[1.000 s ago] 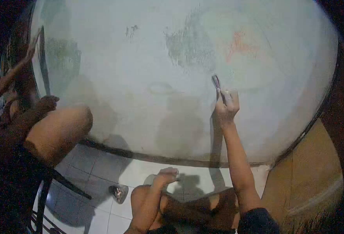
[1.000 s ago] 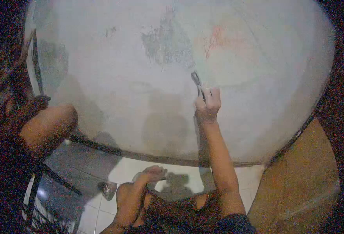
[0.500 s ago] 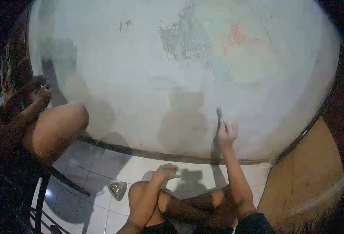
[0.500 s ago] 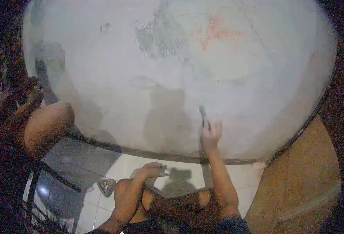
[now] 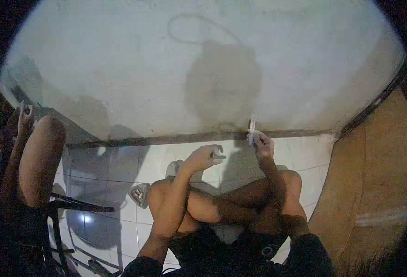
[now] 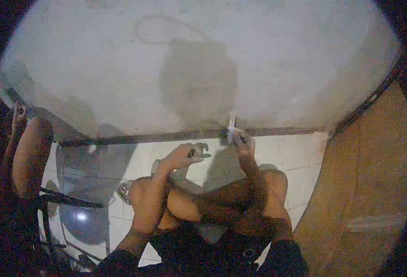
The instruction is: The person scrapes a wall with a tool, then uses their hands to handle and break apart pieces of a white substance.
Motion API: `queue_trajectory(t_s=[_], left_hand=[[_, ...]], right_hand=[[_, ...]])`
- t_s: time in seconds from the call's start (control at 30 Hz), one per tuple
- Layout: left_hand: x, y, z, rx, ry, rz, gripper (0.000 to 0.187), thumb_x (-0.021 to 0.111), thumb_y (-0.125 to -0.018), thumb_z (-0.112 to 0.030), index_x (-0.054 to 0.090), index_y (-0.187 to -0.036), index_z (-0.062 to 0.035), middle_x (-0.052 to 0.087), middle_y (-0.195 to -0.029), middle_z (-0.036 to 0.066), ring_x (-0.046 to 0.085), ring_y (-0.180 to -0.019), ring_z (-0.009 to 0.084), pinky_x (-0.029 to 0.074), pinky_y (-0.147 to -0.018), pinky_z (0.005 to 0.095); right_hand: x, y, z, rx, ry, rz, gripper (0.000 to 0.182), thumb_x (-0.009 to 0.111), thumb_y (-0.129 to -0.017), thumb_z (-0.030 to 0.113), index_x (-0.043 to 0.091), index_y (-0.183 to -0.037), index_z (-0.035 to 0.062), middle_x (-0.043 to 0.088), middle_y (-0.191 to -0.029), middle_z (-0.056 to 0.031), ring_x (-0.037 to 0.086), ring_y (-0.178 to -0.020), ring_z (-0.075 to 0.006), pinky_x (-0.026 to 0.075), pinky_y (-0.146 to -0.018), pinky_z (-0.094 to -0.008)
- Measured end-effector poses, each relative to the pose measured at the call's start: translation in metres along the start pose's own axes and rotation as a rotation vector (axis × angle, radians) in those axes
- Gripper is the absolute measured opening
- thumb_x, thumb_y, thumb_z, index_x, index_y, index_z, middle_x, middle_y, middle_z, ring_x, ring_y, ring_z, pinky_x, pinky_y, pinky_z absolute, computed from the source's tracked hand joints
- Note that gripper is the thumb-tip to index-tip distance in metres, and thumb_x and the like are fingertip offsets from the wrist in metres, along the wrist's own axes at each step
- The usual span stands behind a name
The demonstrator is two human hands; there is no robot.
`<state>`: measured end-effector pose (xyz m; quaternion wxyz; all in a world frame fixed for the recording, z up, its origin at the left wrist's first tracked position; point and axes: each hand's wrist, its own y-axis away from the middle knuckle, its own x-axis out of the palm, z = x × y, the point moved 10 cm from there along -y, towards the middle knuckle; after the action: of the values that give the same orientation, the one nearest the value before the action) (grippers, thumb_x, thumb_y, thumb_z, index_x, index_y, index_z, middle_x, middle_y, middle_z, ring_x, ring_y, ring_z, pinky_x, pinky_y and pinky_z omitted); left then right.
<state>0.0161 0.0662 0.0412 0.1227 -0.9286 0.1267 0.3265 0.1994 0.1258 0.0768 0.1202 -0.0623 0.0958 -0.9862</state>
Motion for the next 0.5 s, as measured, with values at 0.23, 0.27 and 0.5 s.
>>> queue_trajectory(t_s=[0.23,0.27,0.5], left_hand=[[0.005,-0.020,-0.017,-0.185,0.347,-0.028,0.026,0.068,-0.079,-0.027,0.058,-0.084,-0.0032,0.055,-0.071,0.004,0.046,-0.064,0.0123,0.041,-0.061,0.0275],[0.004,-0.024,-0.017,-0.204,0.381,-0.068,0.025,0.067,-0.080,-0.027,0.060,-0.087,-0.0039,0.055,-0.071,0.003,0.046,-0.065,0.0108,0.041,-0.061,0.0264],[0.008,-0.029,-0.007,-0.285,0.522,-0.137,0.021,0.065,-0.082,-0.021,0.062,-0.088,-0.0014,0.058,-0.069,0.001,0.050,-0.060,0.0075,0.042,-0.054,0.0237]], right_hand=[[0.013,0.009,-0.062,0.223,-0.078,0.016,0.020,0.052,-0.090,0.018,0.063,-0.092,0.0006,0.060,-0.079,-0.0035,0.053,-0.074,-0.0103,0.044,-0.070,-0.0269],[0.018,0.013,-0.052,0.233,-0.064,0.036,0.022,0.053,-0.090,0.020,0.063,-0.091,0.0009,0.060,-0.078,-0.0031,0.053,-0.073,-0.0105,0.044,-0.070,-0.0272],[0.032,0.029,-0.074,0.312,-0.018,0.150,0.021,0.054,-0.089,0.020,0.063,-0.085,0.0020,0.061,-0.078,-0.0024,0.055,-0.074,-0.0118,0.045,-0.070,-0.0277]])
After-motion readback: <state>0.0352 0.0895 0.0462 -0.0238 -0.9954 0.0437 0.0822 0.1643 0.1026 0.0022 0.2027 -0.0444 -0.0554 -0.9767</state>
